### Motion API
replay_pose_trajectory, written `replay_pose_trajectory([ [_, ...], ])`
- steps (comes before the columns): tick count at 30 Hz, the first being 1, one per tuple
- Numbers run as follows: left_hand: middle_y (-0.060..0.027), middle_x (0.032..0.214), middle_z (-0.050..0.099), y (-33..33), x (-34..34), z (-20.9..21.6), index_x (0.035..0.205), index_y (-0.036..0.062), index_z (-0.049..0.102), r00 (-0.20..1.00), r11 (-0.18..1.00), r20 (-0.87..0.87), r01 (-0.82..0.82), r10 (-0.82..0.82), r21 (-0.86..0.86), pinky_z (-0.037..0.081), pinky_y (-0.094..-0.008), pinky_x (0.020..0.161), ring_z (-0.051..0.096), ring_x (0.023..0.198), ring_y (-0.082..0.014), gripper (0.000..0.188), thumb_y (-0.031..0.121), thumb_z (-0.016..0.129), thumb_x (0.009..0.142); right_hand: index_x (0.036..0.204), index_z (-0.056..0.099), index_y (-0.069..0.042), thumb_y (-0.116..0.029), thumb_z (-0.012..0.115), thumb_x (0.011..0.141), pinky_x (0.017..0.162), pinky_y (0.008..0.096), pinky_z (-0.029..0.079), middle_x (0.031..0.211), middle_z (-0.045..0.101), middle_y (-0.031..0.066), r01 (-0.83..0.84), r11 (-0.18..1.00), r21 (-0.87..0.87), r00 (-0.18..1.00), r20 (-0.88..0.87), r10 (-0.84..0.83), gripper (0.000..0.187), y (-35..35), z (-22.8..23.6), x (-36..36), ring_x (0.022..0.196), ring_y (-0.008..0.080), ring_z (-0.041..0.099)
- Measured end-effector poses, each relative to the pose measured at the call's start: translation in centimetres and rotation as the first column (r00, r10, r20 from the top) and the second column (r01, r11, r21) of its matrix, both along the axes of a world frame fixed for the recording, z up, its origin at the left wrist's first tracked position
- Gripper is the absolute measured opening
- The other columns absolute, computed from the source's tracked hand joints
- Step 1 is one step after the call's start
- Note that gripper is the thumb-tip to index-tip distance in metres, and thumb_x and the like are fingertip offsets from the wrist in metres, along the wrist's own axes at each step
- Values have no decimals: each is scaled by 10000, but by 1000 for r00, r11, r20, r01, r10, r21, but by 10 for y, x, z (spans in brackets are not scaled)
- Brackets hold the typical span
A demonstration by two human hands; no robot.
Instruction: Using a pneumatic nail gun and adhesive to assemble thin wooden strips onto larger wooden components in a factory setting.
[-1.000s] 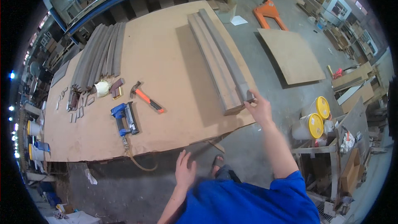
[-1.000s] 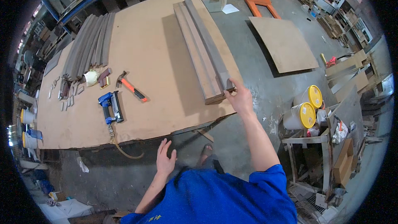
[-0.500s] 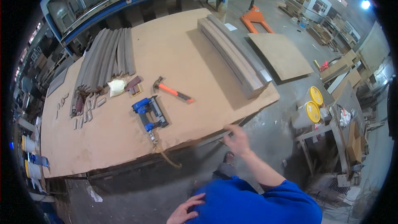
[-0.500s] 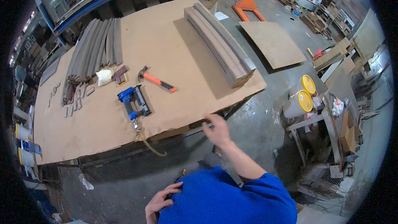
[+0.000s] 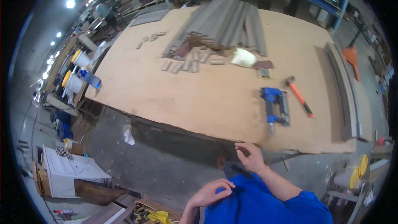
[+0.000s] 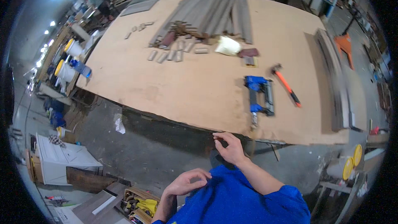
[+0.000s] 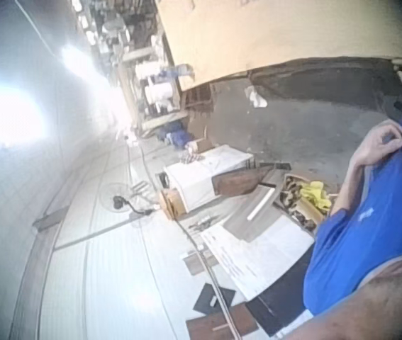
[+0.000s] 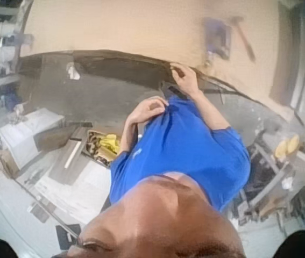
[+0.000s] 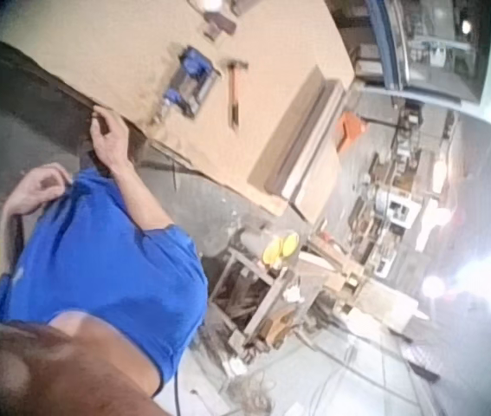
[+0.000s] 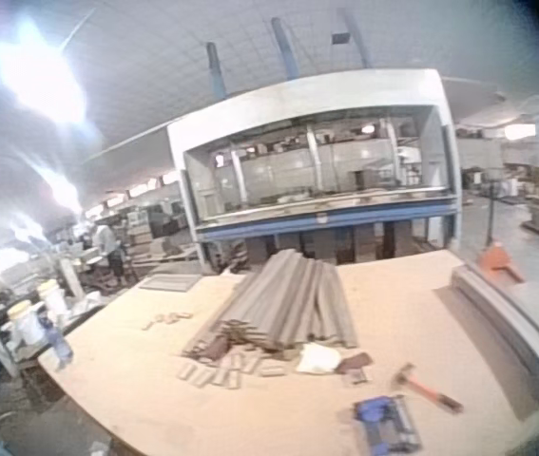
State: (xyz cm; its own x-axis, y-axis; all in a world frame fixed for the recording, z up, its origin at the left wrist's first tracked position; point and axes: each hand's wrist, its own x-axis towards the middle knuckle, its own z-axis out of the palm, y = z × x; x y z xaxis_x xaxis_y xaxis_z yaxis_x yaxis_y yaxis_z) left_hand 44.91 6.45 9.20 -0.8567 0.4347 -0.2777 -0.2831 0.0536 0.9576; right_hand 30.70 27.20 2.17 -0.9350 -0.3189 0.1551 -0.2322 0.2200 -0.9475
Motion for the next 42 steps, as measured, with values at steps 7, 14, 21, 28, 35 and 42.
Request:
replay_pose_trajectory([
  [7, -92, 1346, 654, -109, -65, 12, 1332, 19, 629, 960, 966, 110, -254, 258, -46, 449, -363, 1098, 592, 1260, -186, 321, 120, 652, 1027, 1175, 728, -60, -108, 720, 920, 876, 351, 570, 1055, 744, 103, -59, 992, -112, 971, 226, 83, 259, -161, -5, -79, 970, 233, 720],
  [14, -67, 1266, 685, -223, -183, -19, 1310, 7, 624, 948, 955, 125, -282, 292, -94, 491, -293, 996, 613, 1138, -112, 282, 128, 616, 1056, 1244, 705, -90, -179, 732, 940, 845, 366, 549, 1106, 732, 76, -70, 997, 35, 997, -41, 72, 318, -252, 11, -164, 993, 217, 695],
  [21, -16, 1076, 701, -310, -333, -58, 1285, 46, 658, 974, 987, 175, -126, 143, -102, 517, -265, 864, 621, 982, -81, 261, 158, 633, 1050, 1248, 699, -77, -184, 759, 890, 892, 395, 567, 1136, 721, 134, 462, 838, 292, 872, 22, -488, 379, -264, 10, -298, 1007, 306, 700],
  [28, -51, 1140, 705, -369, -406, -60, 1255, 44, 663, 986, 970, 77, 160, -148, -185, 524, -297, 903, 653, 1097, -135, 268, 196, 665, 1035, 1570, 384, -193, -250, 795, 840, 1021, 491, 524, 1434, 543, 193, 572, 460, 679, 793, -314, -523, 840, -273, 44, -492, 1292, 384, 565],
  [35, -67, 1179, 698, -390, -420, -112, 1242, 37, 660, 991, 988, 51, 124, -120, -94, 527, -351, 966, 656, 1133, -167, 273, 199, 689, 1024, 1625, 273, -293, -244, 806, 832, 1035, 526, 516, 1351, 555, 228, 308, 444, 841, 838, -19, -545, 957, -272, 54, -534, 1274, 448, 564],
  [42, -124, 1249, 676, -321, -444, -77, 1327, 61, 641, 972, 967, 85, 226, -218, -113, 508, -358, 1004, 641, 1193, -258, 421, 355, 658, 1027, 1613, 309, -325, -188, 812, 793, 1024, 549, 506, 1331, 551, 261, 515, 450, 730, 780, -182, -598, 972, -259, 25, -453, 1223, 488, 576],
])
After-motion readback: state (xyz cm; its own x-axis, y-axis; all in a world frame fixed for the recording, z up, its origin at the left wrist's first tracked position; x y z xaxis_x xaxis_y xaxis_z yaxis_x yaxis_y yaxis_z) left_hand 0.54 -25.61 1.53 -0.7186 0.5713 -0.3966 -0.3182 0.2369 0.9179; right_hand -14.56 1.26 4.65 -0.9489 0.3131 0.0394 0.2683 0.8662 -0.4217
